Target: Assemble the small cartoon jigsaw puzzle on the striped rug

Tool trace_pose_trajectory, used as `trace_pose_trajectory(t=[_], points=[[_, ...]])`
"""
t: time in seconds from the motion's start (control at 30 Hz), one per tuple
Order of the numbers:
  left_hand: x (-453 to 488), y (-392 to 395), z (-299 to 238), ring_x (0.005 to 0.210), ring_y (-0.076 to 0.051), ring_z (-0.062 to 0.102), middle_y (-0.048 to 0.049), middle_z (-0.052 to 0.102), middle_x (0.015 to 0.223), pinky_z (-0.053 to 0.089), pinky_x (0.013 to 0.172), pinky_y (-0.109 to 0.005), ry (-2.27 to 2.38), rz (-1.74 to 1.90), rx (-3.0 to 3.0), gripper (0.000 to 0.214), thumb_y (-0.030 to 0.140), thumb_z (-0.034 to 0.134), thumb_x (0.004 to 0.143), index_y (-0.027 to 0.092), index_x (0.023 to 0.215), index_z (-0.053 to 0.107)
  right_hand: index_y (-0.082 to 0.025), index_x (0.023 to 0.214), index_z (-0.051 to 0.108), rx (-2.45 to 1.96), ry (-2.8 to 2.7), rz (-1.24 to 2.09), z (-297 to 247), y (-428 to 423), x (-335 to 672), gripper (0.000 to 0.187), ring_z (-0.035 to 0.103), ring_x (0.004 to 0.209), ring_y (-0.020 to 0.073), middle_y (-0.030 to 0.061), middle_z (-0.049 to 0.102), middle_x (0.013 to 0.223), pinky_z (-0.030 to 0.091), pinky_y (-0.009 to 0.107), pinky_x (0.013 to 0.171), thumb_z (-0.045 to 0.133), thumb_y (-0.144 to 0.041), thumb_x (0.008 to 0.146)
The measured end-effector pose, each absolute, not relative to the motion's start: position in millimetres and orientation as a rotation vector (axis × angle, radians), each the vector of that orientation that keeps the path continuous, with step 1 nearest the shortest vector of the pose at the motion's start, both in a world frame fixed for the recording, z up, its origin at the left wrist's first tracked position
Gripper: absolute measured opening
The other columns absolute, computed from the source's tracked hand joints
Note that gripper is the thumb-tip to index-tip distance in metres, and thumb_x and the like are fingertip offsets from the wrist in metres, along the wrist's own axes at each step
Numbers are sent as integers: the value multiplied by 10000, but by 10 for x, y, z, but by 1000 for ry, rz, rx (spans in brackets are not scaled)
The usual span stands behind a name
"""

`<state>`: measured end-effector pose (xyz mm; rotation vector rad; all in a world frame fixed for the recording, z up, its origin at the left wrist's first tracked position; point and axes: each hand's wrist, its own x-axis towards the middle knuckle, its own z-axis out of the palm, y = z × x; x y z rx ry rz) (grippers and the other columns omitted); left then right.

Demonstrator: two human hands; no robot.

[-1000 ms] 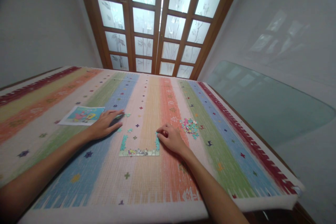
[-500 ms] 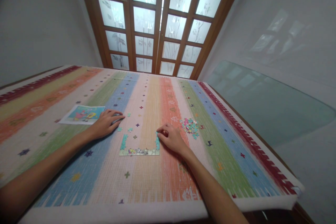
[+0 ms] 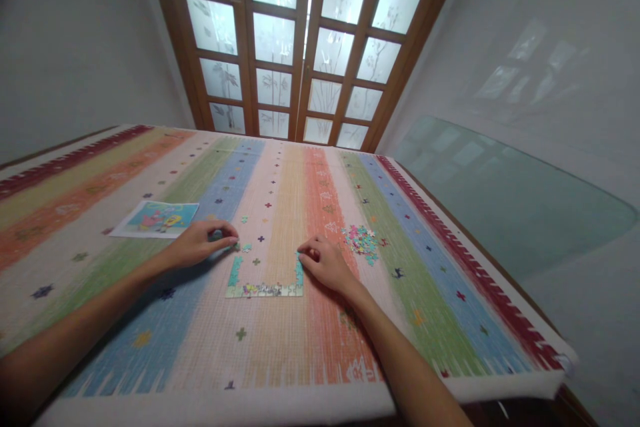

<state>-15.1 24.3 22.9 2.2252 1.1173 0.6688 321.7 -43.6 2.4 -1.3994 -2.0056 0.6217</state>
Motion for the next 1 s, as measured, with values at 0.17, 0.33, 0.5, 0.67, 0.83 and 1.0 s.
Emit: trace_pose_trajectory(t=[0.17, 0.33, 0.5, 0.67, 0.83, 1.0], points=[[-53, 128, 231, 835, -226, 661, -62, 766, 884, 499, 824, -368, 1043, 611, 2196, 260, 435, 621, 880, 208, 882, 747, -182, 953, 767, -1407, -2020, 607, 47, -441, 3214, 121, 599, 776, 170, 37, 636, 884, 473, 313, 760, 662, -186, 892], [-38, 105, 195, 903, -247, 639, -67, 770, 921, 461, 961, -461, 979, 562, 2392, 259, 374, 564, 947, 233, 951, 780, -171, 954, 762, -1399, -2027, 618, 53, -445, 3215, 117, 595, 774, 172, 42, 638, 889, 474, 316, 757, 662, -182, 894], [-51, 113, 144, 927, -260, 588, -73, 706, 917, 480, 908, -439, 987, 540, 2521, 330, 343, 464, 1004, 251, 1082, 772, -175, 956, 761, -1400, -2022, 623, 45, -444, 3216, 122, 600, 780, 172, 43, 642, 895, 480, 320, 762, 656, -185, 895], [-67, 122, 116, 949, -257, 565, -72, 671, 948, 475, 910, -407, 996, 528, 2540, 364, 343, 417, 1037, 251, 1178, 739, -180, 959, 763, -1400, -2023, 622, 42, -442, 3217, 126, 601, 787, 176, 43, 644, 893, 482, 326, 771, 655, -200, 897], [-71, 125, 101, 956, -262, 566, -75, 674, 968, 463, 943, -421, 999, 503, 2561, 381, 370, 397, 1051, 239, 1193, 725, -180, 957, 762, -1398, -2019, 623, 25, -439, 3220, 127, 603, 791, 177, 46, 649, 900, 479, 327, 774, 652, -188, 894], [-70, 133, 79, 1004, -261, 578, -74, 699, 1026, 445, 996, -443, 991, 519, 2578, 343, 369, 405, 1058, 224, 1192, 685, -174, 963, 766, -1402, -2023, 626, 40, -441, 3218, 134, 604, 787, 177, 47, 647, 898, 477, 325, 768, 653, -194, 895]])
